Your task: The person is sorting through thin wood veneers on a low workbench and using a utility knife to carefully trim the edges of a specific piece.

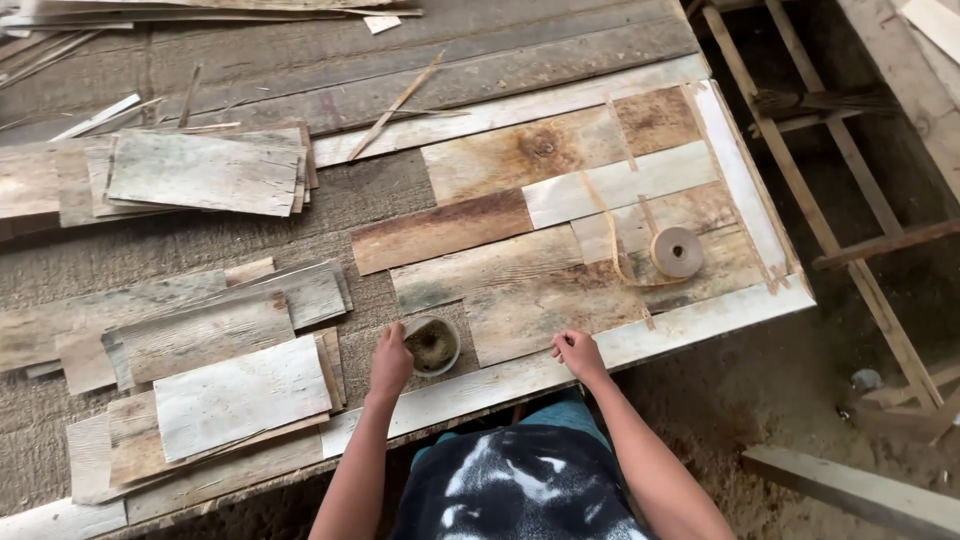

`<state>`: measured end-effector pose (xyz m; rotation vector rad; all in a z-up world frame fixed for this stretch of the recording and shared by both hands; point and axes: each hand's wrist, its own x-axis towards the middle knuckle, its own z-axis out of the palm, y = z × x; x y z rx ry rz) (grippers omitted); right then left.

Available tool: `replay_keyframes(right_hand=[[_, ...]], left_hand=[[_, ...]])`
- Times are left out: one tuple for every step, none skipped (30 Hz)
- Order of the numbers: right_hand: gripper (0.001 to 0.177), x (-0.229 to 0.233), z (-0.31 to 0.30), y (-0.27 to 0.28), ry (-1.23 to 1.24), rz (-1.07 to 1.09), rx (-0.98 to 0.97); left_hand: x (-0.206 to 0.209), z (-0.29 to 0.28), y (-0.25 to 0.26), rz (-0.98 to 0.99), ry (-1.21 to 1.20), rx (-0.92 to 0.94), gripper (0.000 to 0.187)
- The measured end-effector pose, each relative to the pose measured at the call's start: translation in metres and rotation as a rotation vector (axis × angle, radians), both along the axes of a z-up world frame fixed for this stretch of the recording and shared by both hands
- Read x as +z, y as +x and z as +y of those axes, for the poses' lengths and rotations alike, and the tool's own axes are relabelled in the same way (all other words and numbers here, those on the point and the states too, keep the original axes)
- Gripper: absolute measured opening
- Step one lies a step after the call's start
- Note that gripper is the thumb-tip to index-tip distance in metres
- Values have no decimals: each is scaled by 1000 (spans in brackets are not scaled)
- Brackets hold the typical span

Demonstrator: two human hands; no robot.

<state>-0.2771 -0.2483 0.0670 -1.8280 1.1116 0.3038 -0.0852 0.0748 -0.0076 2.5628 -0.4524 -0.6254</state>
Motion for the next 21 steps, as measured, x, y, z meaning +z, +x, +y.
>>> replay_keyframes(right_hand=[[29,-3,0,0,1,-8,-4],[29,-6,0,-1,2,-16,-8],[29,-5,-1,0,5,-17,-8],[29,-4,-1,0,-1,-16,-2],[29,-3,-5,2,-8,-17,8],[29,-3,-8,5,-7,-19,12],[28,-2,-12,8,-9,-45,1],[27,-2,-17,11,-11,-71,-9],[27,-4,-28,15,-13,-72,0],[27,-5,-39,19,-33,-90,-3],[27,-7,-49,21,-52,-105,-5],[27,-12,-64,21,-51,-102,6],[26,-16,-79,25,-65,-119,1],[26,-21,-95,29,-78,-137,-4],[26,-15,-109,32,-78,-138,7],[25,-9,-122,36,-96,-154,-5],[26,-3,-135,38,-113,-167,-14],[26,0,-147,40,-110,-166,1],[25,3,-160,46,-169,-168,-12],[27,5,-174,51,-228,-170,-26],[27,3,-185,55,-225,-169,-10]], left_hand=[[-1,1,0,1,11,7,24],[-1,1,0,2,21,13,25],[0,1,-1,1,23,14,25],[2,1,-1,25,3,46,25],[3,-2,-1,47,-19,82,25],[2,-3,-1,44,-18,86,25],[0,-6,-1,46,-10,107,23],[-3,-9,-1,48,-1,127,20],[-3,-11,-1,47,-3,136,20],[-3,-14,-1,40,-34,168,22],[-3,-16,-3,36,-61,202,24],[5,-18,-10,38,-61,213,24],[13,-23,-13,32,-55,244,24],[21,-27,-17,26,-49,275,23],[19,-31,-19,24,-49,286,23],[17,-36,-20,25,-41,307,23],[15,-38,-24,27,-31,332,22],[22,-46,-29,28,-30,347,22],[29,-54,-31,32,-18,359,22],[35,-63,-33,35,-6,371,22],[34,-72,-33,37,-4,387,22]])
